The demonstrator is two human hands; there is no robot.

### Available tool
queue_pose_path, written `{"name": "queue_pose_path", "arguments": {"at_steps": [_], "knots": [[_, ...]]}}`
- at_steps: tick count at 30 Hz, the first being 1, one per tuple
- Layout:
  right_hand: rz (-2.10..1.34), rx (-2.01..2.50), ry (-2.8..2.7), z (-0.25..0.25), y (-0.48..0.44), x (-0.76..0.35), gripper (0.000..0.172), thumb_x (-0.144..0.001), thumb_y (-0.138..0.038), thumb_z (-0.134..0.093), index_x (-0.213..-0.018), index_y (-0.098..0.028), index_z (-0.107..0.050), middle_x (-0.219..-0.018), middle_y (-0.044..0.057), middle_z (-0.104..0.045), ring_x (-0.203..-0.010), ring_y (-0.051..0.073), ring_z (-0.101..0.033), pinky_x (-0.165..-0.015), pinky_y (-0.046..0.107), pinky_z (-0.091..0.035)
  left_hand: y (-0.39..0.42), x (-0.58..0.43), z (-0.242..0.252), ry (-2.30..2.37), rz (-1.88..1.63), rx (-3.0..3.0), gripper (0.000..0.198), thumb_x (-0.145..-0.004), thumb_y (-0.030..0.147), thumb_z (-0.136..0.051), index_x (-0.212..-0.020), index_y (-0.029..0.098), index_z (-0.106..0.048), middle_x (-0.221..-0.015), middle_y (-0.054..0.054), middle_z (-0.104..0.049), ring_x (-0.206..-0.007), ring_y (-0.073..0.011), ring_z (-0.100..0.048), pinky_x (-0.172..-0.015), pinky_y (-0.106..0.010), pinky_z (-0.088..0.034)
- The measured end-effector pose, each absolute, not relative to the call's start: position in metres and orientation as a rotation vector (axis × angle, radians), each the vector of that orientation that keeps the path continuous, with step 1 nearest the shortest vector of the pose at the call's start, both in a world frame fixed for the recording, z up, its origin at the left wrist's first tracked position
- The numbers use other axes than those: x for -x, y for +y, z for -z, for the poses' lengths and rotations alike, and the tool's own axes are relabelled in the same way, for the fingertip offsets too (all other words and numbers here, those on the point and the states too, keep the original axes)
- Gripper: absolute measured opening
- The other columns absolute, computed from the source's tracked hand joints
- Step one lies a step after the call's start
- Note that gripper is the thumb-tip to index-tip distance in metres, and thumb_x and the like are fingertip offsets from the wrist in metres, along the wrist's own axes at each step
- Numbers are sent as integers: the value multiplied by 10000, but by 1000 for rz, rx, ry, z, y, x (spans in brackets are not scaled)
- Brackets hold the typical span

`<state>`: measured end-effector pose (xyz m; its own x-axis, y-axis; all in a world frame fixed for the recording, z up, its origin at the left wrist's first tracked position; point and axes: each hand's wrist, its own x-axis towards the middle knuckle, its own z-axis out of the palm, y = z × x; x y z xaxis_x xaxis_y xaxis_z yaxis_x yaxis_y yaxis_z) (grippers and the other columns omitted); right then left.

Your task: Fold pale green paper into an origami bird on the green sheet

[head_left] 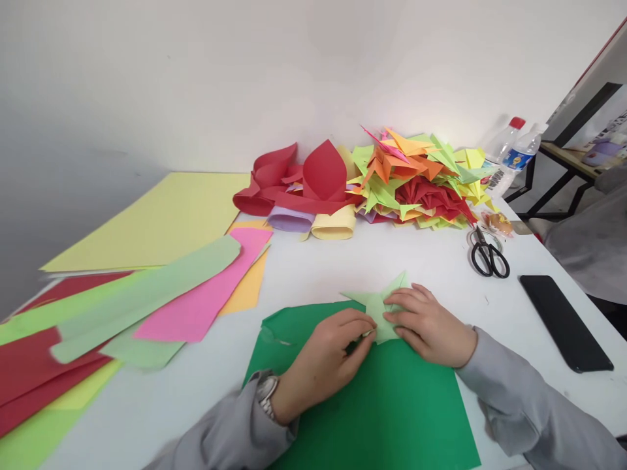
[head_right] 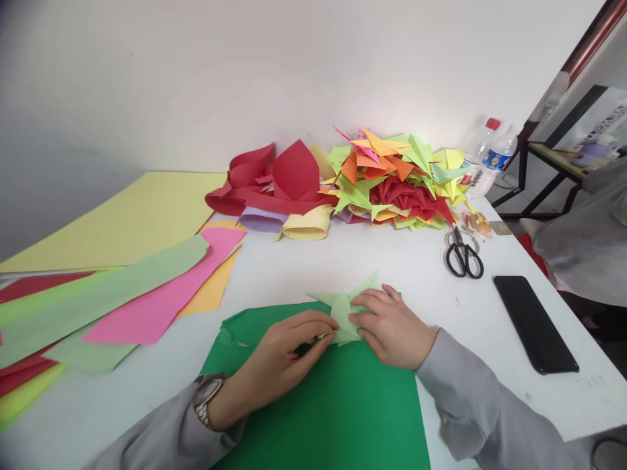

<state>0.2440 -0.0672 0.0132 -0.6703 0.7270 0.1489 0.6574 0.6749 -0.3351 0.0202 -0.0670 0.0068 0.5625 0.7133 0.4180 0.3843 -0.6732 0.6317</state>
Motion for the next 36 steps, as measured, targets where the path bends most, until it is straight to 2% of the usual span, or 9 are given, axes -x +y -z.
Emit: {"name": "queue_pose_path", "arguments": {"at_steps": [10,13,16,19,21,23,26,32,36], "knots": [[-438,1069,-2603,-11,-64,-248,269,-929,-162,-448,-1133,-221,-613,-1244,96,-576,-1172,244,-486,-1021,498,-317,-57,-8,-12,861,-885,-2219,216,-844,115,-490,-717,172,-655,-833,-48,-725,-725,-144,-686,-654,-235,-555],[-407,1076,-2583,-10,-66,-245,251,-901,-179,-497,-1123,-210,-610,-1233,104,-572,-1150,264,-478,-988,492,-335,-57,-2,-15,837,-807,-2356,183,-787,90,-488,-786,167,-655,-895,-64,-725,-801,-173,-689,-706,-272,-571],[-376,1109,-2553,-11,-69,-240,243,-878,-176,-522,-1105,-196,-606,-1208,111,-575,-1130,268,-472,-967,485,-346,-68,-5,-18,786,-679,-2647,293,-752,59,-483,-981,146,-644,-989,-99,-707,-927,-241,-661,-799,-385,-569],[-364,1125,-2539,-11,-70,-238,223,-889,-181,-518,-1091,-194,-608,-1190,109,-584,-1113,263,-480,-952,473,-356,-78,-13,-17,750,-642,-2904,293,-812,49,-473,-1048,124,-630,-1097,-131,-683,-996,-281,-635,-854,-451,-546],[-355,1124,-2538,-10,-69,-238,212,-906,-180,-502,-1085,-195,-616,-1188,105,-592,-1106,257,-488,-949,467,-361,-81,-16,-13,747,-700,-3009,217,-866,66,-456,-954,118,-648,-1031,-131,-696,-957,-282,-642,-813,-441,-554],[-331,1114,-2539,-9,-67,-240,222,-926,-162,-474,-1079,-203,-630,-1190,98,-604,-1113,249,-493,-949,457,-367,-79,-16,-10,727,-728,-3051,223,-901,72,-432,-893,121,-650,-974,-121,-703,-929,-267,-649,-794,-425,-557],[-285,1084,-2573,-6,-64,-244,258,-951,-155,-445,-1089,-228,-650,-1215,84,-617,-1168,238,-492,-972,447,-373,-72,-11,-8,685,-725,-3039,251,-923,70,-409,-906,120,-655,-973,-109,-709,-952,-251,-654,-814,-413,-560],[29,1068,-2717,-9,-66,-243,337,-959,-112,-408,-1191,-252,-607,-1428,54,-496,-1374,283,-340,-1090,619,-221,-59,1,-10,694,-609,-2956,272,-905,53,-419,-984,129,-668,-1083,-97,-711,-1068,-249,-636,-907,-409,-548],[84,981,-2736,-9,-67,-241,343,-960,-86,-389,-1191,-223,-602,-1438,58,-485,-1405,268,-305,-1118,636,-167,-55,4,-7,685,-619,-2927,269,-909,59,-428,-995,132,-672,-1105,-91,-709,-1086,-240,-635,-940,-399,-539]]}}
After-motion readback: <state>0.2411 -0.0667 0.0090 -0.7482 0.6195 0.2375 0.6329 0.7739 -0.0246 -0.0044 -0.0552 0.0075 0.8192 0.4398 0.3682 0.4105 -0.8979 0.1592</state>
